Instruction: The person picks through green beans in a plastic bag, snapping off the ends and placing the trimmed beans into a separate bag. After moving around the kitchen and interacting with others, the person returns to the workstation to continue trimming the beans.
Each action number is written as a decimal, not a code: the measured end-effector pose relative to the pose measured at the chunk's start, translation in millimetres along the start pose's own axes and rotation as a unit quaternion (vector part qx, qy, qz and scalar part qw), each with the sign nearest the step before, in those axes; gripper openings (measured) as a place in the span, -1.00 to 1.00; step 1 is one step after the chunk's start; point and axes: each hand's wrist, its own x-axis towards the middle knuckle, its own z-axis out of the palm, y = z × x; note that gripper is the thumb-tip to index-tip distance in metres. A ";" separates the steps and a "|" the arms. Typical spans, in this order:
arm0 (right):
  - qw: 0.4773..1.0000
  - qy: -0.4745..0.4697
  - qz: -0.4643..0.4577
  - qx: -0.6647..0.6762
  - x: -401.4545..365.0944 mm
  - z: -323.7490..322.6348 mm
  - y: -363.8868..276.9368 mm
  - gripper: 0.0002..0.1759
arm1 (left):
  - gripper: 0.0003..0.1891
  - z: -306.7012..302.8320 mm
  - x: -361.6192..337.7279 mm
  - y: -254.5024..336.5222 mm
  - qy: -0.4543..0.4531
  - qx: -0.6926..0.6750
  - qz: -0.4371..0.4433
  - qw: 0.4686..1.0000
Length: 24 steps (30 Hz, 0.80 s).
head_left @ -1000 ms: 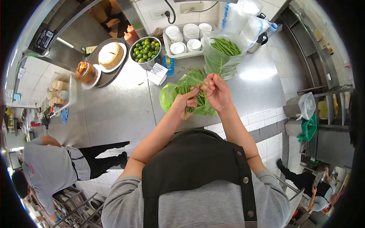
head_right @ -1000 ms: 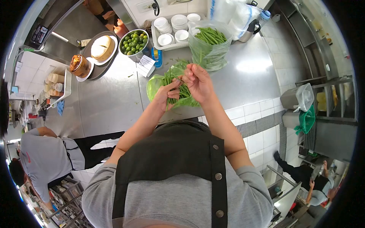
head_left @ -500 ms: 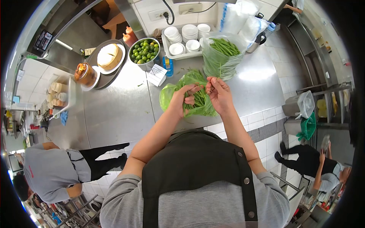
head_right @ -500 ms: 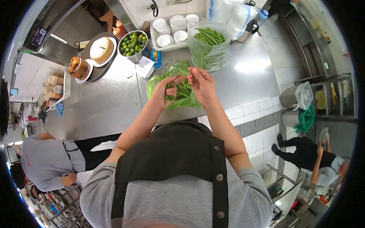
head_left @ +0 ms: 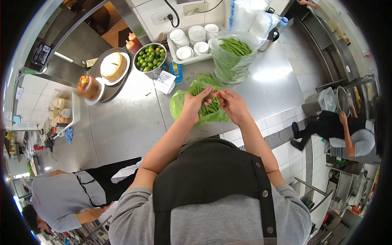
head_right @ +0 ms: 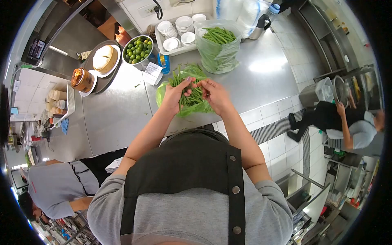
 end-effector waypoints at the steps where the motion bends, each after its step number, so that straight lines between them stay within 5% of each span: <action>1: 1.000 -0.002 0.013 -0.001 -3.3 2.7 -1.2 -0.81 | -0.74 0.8 -0.5 0.5 -0.005 0.017 0.014 1.000; 6: 0.994 0.009 0.051 -0.100 -17.5 20.8 -0.6 -0.77 | -0.79 -2.3 2.6 -0.5 0.001 0.039 0.049 0.998; 16: 0.972 -0.010 -0.028 -0.235 -8.3 26.0 11.1 -0.88 | -0.75 -19.4 -3.0 0.7 0.018 0.017 0.072 0.997; 24: 0.922 -0.005 -0.105 -0.374 9.2 49.3 20.9 -0.89 | -0.70 -40.0 -19.9 0.4 0.049 -0.075 0.004 0.996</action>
